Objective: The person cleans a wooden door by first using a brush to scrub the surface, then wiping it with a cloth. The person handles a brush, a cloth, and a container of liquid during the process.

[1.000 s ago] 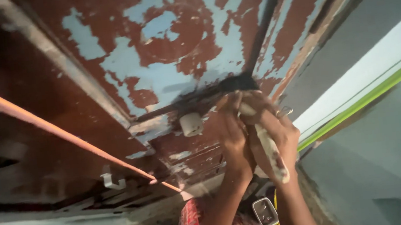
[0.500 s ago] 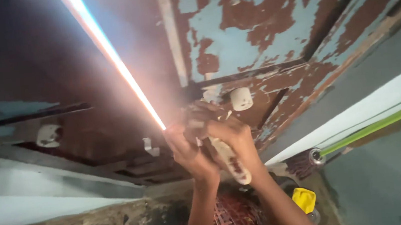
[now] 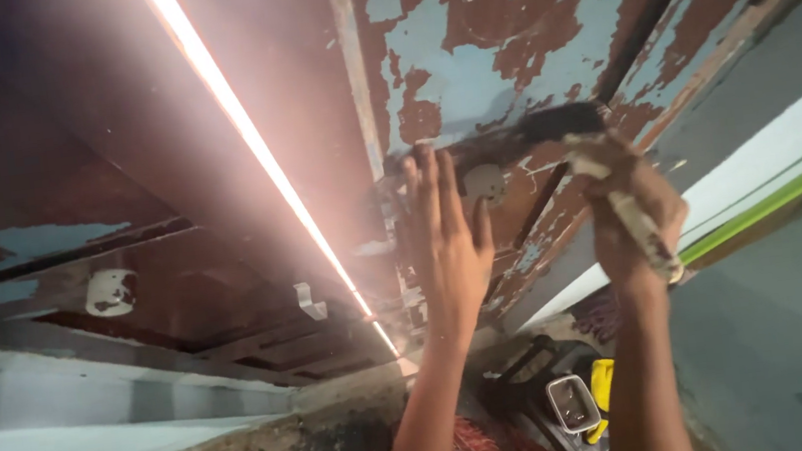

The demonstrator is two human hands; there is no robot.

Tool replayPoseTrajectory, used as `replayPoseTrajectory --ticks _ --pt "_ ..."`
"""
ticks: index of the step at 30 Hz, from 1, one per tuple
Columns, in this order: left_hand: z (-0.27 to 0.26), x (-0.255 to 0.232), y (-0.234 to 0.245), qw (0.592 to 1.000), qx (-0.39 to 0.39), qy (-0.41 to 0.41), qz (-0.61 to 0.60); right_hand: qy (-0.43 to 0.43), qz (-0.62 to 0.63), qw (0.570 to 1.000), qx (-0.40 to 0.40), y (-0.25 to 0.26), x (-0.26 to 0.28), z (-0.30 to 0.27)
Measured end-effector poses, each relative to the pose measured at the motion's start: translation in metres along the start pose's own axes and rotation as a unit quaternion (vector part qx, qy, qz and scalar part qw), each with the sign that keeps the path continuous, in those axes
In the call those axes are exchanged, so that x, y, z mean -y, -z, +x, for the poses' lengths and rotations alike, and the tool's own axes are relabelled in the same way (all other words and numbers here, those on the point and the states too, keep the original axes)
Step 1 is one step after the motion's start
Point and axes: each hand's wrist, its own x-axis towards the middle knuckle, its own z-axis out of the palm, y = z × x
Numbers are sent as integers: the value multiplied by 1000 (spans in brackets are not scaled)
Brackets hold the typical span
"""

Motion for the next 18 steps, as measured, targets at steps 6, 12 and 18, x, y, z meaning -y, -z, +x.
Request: replayPoseTrajectory --ticks 6,12,18 --pt "6 9 8 1000 19 -14 -5 -205 -71 964 -157 -18 13 -5" --pt "-3 21 -1 994 56 -20 92 -109 -38 978 -172 -66 35 -37" --pt "4 15 -5 993 66 -31 97 -137 -16 990 -31 -59 43 -52"
